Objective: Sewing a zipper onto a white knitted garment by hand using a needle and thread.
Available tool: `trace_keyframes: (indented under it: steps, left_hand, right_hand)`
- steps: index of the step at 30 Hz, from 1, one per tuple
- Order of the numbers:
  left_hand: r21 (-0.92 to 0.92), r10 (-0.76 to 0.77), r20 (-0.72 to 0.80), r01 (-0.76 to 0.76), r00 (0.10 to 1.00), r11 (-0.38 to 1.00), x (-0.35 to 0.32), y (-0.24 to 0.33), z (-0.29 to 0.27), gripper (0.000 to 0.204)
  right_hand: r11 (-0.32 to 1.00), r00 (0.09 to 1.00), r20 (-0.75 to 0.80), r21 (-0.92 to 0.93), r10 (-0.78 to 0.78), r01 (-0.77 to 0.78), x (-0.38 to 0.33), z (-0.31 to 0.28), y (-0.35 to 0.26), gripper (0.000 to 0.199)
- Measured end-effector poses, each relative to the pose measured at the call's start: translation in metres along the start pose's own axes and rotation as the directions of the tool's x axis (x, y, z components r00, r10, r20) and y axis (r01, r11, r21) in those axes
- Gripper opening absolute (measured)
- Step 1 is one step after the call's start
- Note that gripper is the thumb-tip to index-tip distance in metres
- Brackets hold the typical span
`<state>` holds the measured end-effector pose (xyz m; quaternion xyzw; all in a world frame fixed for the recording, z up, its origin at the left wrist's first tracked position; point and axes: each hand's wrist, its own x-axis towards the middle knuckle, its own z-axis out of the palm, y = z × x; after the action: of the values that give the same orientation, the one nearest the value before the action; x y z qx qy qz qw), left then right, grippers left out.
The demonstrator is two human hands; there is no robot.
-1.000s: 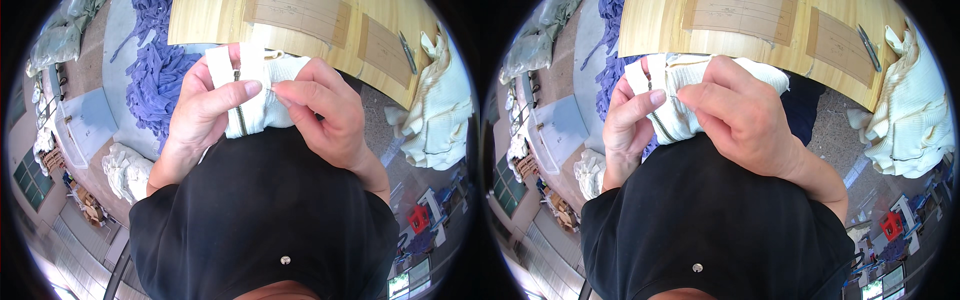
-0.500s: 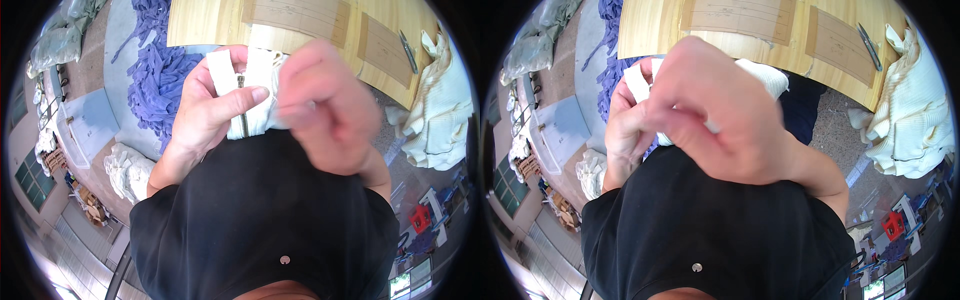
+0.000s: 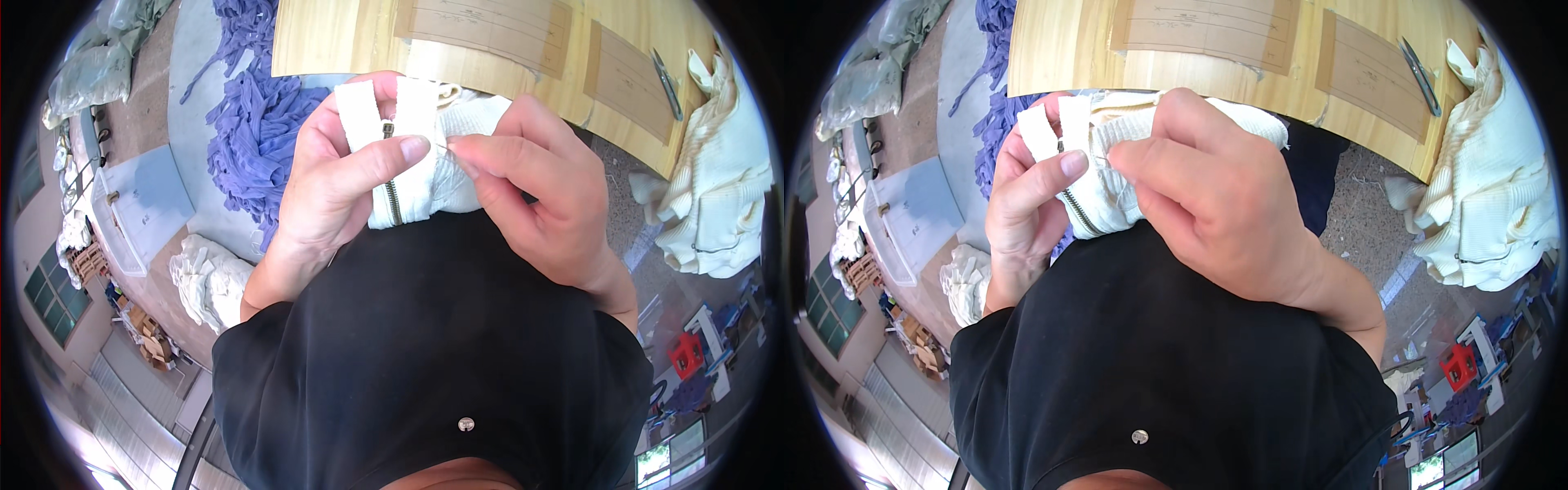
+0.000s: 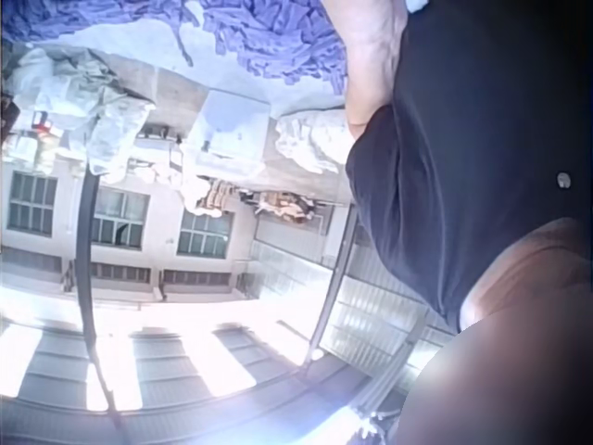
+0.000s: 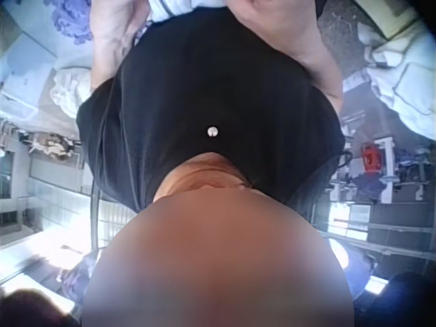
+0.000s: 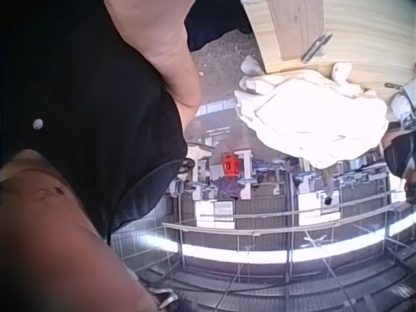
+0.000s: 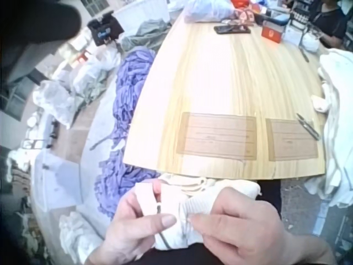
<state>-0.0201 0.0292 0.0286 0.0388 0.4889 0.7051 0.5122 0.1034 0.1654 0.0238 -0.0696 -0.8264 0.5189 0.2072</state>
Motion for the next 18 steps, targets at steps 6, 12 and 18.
trace_keyframes:
  steps: [6,12,18]
  left_hand:
    - [0.004,-0.006,0.009,0.006,1.0,1.0,0.0003,-0.0008,-0.0013,0.038]
    - [0.008,-0.004,0.005,0.004,1.0,1.0,0.0002,0.0002,0.0001,0.037]
    - [-0.021,-0.02,0.017,0.02,1.0,1.0,0.0002,0.0008,-0.0002,0.038]
  right_hand:
    - [0.998,1.0,0.003,-0.052,-0.03,0.03,0.0,-0.0001,-0.0025,0.023]
    - [0.999,0.999,-0.006,-0.022,-0.046,0.046,-0.0005,0.0018,0.0013,0.023]
    - [0.999,0.999,-0.009,0.011,-0.046,0.046,-0.0005,0.0021,0.0029,0.023]
